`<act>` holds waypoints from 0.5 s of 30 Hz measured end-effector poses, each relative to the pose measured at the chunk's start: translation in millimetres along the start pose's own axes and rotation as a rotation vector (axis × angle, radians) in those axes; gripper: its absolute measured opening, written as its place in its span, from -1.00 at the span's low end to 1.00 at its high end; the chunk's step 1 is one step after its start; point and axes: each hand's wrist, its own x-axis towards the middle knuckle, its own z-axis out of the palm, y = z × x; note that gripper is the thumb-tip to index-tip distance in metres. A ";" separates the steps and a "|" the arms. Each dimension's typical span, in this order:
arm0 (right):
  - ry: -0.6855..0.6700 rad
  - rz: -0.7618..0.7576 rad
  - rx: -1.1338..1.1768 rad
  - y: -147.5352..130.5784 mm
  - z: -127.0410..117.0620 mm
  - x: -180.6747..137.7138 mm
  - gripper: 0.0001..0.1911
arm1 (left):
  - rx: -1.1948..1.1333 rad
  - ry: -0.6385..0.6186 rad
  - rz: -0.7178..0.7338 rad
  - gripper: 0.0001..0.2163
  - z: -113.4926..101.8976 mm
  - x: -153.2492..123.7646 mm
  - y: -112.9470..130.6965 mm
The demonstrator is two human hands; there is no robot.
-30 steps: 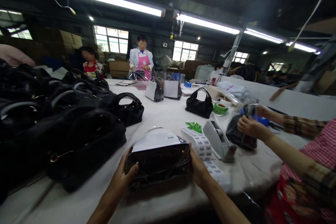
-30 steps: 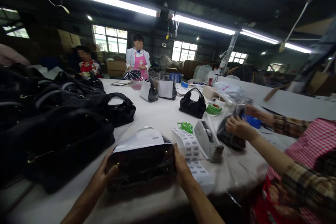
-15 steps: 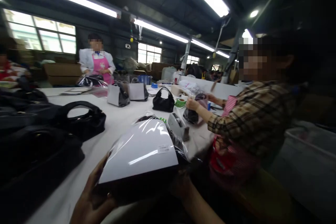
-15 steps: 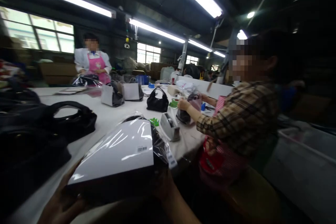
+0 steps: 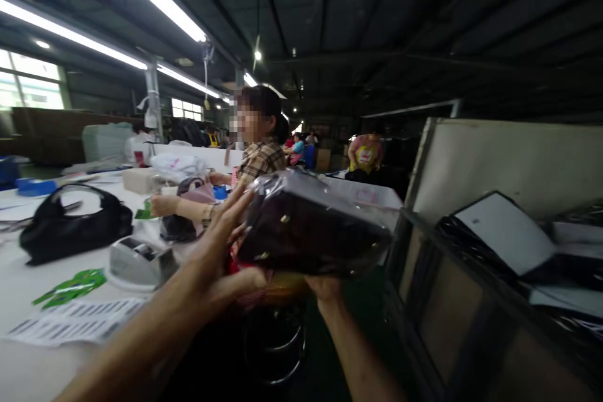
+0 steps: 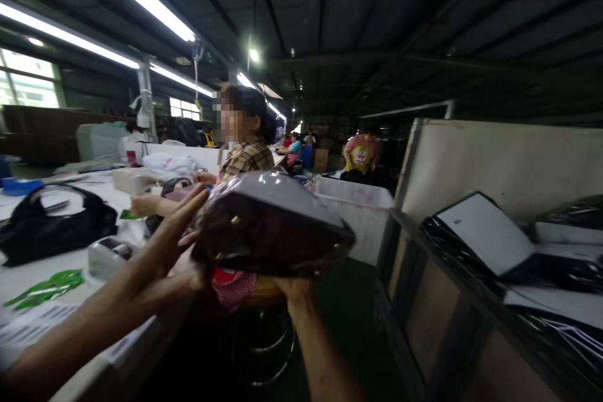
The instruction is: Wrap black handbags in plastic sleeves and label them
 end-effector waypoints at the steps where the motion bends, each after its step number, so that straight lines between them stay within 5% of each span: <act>1: 0.094 -0.087 0.183 -25.4 -28.9 6.4 -0.62 | 0.008 -0.082 0.087 -0.13 15.0 16.4 13.8; 5: 0.439 -0.589 0.995 -162.5 -164.3 24.8 -0.73 | 0.132 -0.320 0.273 -0.33 62.3 32.9 40.5; 9: 0.767 -0.851 1.150 -275.4 -271.7 16.0 -0.62 | 0.215 -0.345 0.129 -0.54 76.8 -4.5 -4.7; 12: 0.814 -0.867 1.054 -294.9 -297.5 10.6 -0.55 | 0.231 -0.403 0.018 -0.60 76.1 -34.0 -52.2; 15: 0.772 -0.774 0.994 -268.1 -279.4 25.0 -0.61 | 0.262 -0.416 -0.043 -0.62 71.1 -53.1 -73.9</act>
